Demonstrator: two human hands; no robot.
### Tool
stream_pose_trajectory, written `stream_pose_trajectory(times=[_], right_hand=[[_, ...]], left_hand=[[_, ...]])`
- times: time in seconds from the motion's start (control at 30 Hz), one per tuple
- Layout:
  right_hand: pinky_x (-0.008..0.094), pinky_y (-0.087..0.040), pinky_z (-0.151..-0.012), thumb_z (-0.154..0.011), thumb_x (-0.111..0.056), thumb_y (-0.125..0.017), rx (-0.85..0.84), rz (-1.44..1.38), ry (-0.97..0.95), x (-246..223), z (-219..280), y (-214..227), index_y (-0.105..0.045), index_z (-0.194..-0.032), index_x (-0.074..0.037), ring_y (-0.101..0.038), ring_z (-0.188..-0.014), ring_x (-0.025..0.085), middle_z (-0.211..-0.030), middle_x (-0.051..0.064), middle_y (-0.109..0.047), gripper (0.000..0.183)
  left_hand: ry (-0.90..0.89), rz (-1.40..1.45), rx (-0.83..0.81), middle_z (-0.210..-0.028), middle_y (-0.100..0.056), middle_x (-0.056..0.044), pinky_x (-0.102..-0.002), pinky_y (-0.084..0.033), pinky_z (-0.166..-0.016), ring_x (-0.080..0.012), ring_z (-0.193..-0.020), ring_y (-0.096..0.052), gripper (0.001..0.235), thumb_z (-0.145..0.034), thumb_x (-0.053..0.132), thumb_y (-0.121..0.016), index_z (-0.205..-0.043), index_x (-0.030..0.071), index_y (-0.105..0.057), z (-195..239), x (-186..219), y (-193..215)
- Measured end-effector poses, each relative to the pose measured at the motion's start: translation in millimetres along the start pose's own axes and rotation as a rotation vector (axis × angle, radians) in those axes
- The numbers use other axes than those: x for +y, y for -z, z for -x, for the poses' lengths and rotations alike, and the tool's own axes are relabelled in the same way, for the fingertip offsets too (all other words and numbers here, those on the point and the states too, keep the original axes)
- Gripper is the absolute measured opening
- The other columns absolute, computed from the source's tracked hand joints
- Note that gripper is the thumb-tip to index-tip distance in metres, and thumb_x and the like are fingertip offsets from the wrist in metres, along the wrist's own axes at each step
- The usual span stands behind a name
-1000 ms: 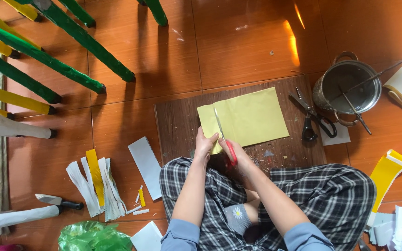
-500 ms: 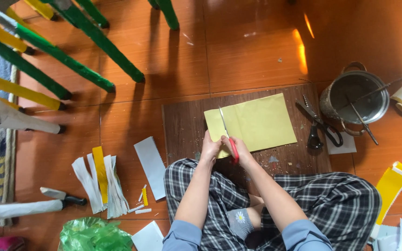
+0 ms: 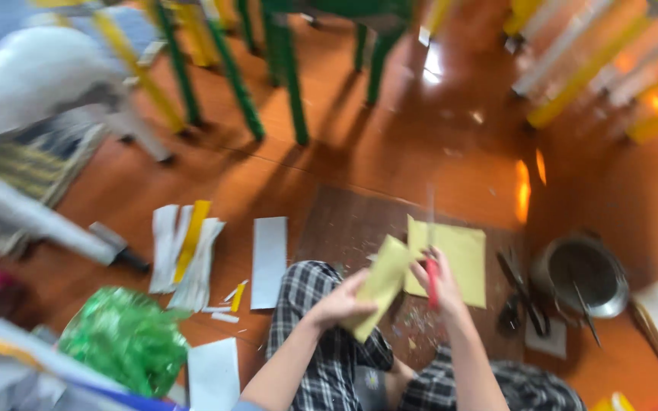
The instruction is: Fold and cut yellow paper into small pieces using scissors over a bowl
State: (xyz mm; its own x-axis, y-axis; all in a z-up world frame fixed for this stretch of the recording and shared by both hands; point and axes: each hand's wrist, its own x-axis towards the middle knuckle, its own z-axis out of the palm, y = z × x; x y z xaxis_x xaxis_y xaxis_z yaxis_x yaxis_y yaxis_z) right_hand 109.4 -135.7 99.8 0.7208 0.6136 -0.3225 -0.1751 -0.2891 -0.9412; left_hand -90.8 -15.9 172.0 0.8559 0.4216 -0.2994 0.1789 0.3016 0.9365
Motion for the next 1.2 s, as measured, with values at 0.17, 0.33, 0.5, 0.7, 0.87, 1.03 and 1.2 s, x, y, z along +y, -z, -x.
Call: stream_pose_trajectory(times=[0.17, 0.33, 0.5, 0.7, 0.87, 1.03, 1.2], right_hand=[[0.031, -0.044, -0.05, -0.092, -0.016, -0.059, -0.272, -0.167, -0.087, -6, 56, 12, -0.051, -0.124, -0.002, -0.055, -0.06, 0.021, -0.088, 0.013, -0.057, 0.036], [0.039, -0.05, -0.067, -0.089, -0.032, -0.069, -0.007, 0.539, -0.101, 59, 37, 18, -0.059, -0.134, -0.004, -0.064, -0.085, 0.028, -0.108, 0.018, -0.07, 0.053], [0.056, -0.049, -0.084, -0.094, -0.038, -0.061, 0.091, 0.948, -0.264, 64, 33, 34, -0.059, -0.126, 0.005, -0.061, -0.103, 0.049, -0.116, 0.033, -0.065, 0.053], [0.046, -0.04, -0.108, -0.1, -0.028, -0.034, -0.31, 0.175, -0.21, -77, 120, 12, -0.041, -0.146, -0.005, -0.049, -0.129, 0.034, -0.142, 0.022, -0.05, 0.052], [0.039, -0.047, -0.062, -0.095, 0.001, -0.054, -0.365, 0.07, -0.233, -39, 97, 34, -0.063, -0.129, 0.002, -0.056, -0.078, 0.033, -0.101, 0.028, -0.067, 0.035], [0.037, -0.051, -0.057, -0.09, 0.004, -0.064, -0.361, 0.195, -0.238, -37, 83, 33, -0.072, -0.106, 0.011, -0.061, -0.07, 0.032, -0.093, 0.028, -0.072, 0.019], [0.03, -0.045, -0.065, -0.094, 0.0, -0.063, -0.196, 0.144, 0.046, -12, 59, 43, -0.068, -0.1, 0.007, -0.059, -0.077, 0.023, -0.089, 0.018, -0.067, 0.01]], left_hand=[[0.126, -0.241, -0.203, -0.129, -0.057, -0.001, -0.027, -0.045, -0.095, -0.0129, -0.111, -0.055, 0.063, -0.08, 0.019, -0.068, -0.139, 0.012, -0.046, 61, -14, 27], [0.037, -0.1, 0.023, -0.118, -0.061, -0.004, -0.027, -0.049, -0.089, -0.0131, -0.103, -0.059, 0.066, -0.077, 0.028, -0.071, -0.136, 0.009, -0.049, 103, -14, 31], [0.259, -0.163, -0.028, -0.126, -0.053, -0.011, -0.035, -0.054, -0.085, -0.0212, -0.104, -0.058, 0.062, -0.083, 0.02, -0.061, -0.141, 0.014, -0.042, 129, 15, 7], [0.256, -0.3, -0.22, -0.133, -0.053, -0.007, -0.042, -0.051, -0.095, -0.0217, -0.113, -0.055, 0.055, -0.084, 0.015, -0.058, -0.137, 0.017, -0.045, 105, -20, 0], [0.268, -0.462, -0.386, -0.133, -0.052, -0.009, -0.039, -0.051, -0.091, -0.0215, -0.109, -0.055, 0.059, -0.084, 0.019, -0.057, -0.141, 0.016, -0.042, 88, -22, -9], [0.242, -0.469, -0.405, -0.118, -0.057, -0.007, -0.033, -0.048, -0.08, -0.0212, -0.098, -0.055, 0.044, -0.087, 0.019, -0.061, -0.129, 0.014, -0.052, 70, -35, 4], [0.316, -0.23, -0.047, -0.099, -0.066, -0.01, -0.014, -0.053, -0.065, -0.0102, -0.078, -0.061, 0.024, -0.091, -0.002, -0.06, -0.114, 0.003, -0.065, 71, -5, 21]])
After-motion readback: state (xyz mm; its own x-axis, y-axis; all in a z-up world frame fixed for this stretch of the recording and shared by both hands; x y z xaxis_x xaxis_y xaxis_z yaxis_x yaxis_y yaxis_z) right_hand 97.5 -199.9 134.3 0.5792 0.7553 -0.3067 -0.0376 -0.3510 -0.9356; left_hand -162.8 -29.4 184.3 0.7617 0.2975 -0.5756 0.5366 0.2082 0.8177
